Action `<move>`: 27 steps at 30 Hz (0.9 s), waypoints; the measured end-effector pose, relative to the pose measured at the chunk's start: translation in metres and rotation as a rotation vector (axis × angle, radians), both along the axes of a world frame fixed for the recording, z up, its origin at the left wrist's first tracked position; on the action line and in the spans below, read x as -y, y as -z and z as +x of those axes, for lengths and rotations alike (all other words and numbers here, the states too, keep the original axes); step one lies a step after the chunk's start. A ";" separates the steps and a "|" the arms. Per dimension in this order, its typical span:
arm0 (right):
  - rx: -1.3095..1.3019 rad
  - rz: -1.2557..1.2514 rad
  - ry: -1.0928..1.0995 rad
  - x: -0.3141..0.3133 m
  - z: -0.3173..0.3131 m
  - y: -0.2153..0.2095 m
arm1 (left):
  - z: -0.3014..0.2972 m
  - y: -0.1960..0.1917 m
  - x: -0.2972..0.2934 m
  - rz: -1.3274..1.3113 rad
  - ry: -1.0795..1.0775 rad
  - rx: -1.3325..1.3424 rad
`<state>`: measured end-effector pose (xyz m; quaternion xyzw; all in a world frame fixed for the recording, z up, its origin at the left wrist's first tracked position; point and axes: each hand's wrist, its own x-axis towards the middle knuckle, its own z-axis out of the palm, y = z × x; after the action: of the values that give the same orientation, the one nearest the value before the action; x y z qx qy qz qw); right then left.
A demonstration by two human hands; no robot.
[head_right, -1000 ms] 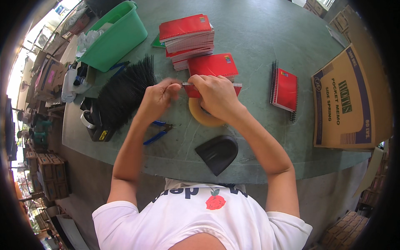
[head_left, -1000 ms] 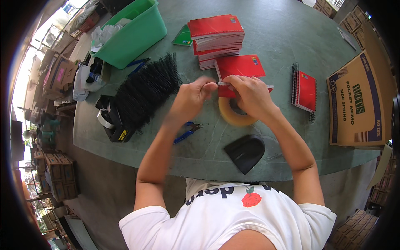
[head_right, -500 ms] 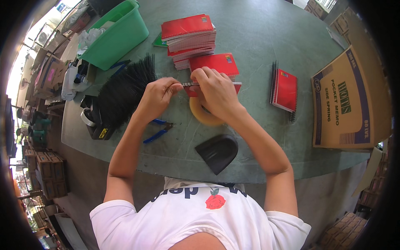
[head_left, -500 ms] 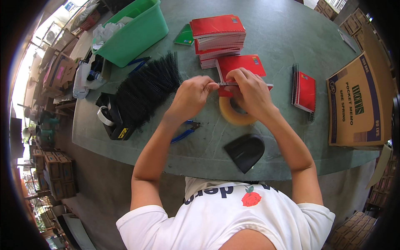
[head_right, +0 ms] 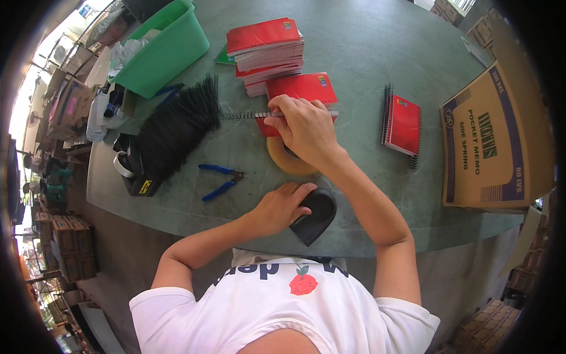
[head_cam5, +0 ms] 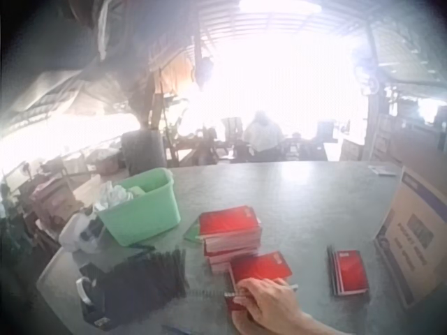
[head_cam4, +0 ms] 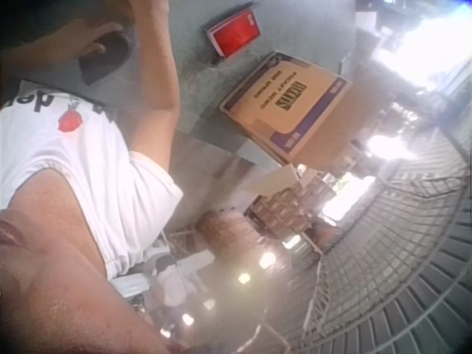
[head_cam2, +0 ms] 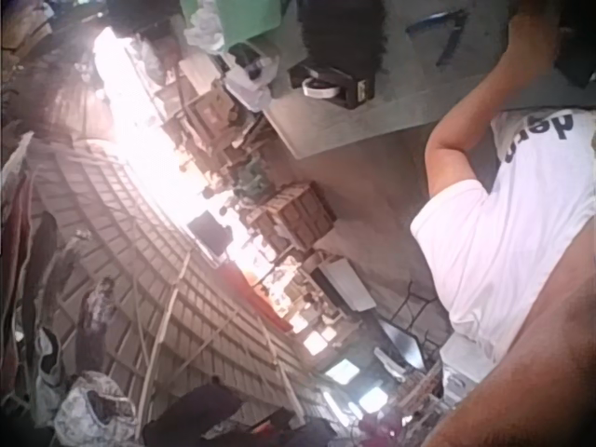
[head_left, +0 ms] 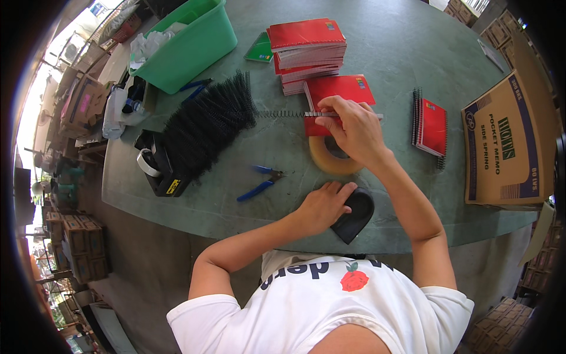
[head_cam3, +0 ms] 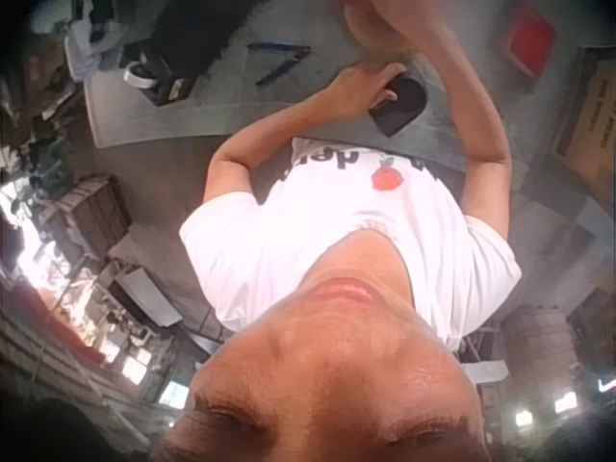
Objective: The person inserts a metal spiral coil into the punched holes of red notebooks and trims the excess wire using a pair of pliers.
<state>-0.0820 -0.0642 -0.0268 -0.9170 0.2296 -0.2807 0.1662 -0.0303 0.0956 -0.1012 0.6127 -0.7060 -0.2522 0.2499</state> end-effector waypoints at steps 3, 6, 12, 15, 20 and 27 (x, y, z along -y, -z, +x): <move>0.060 0.037 -0.010 0.002 0.000 0.005 | 0.004 -0.001 0.000 0.088 -0.001 -0.090; 0.183 0.087 0.017 -0.002 0.002 0.003 | 0.010 -0.006 -0.002 0.175 0.021 -0.165; 0.188 0.017 0.010 0.000 0.001 0.010 | 0.018 -0.012 -0.011 0.203 -0.064 -0.402; 0.222 -0.010 -0.001 0.000 0.002 0.015 | 0.019 -0.025 -0.013 0.028 -0.104 -0.350; 0.042 0.113 0.024 0.000 -0.010 -0.014 | 0.070 -0.096 0.020 -0.487 -0.387 -0.054; 0.305 0.920 -0.137 0.036 -0.064 0.032 | 0.090 -0.129 0.039 -0.512 -0.344 0.147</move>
<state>-0.1457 -0.0998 -0.0591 -0.7099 0.2421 -0.2697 0.6039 0.0592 0.0564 0.0277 0.6570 -0.6487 0.0249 0.3833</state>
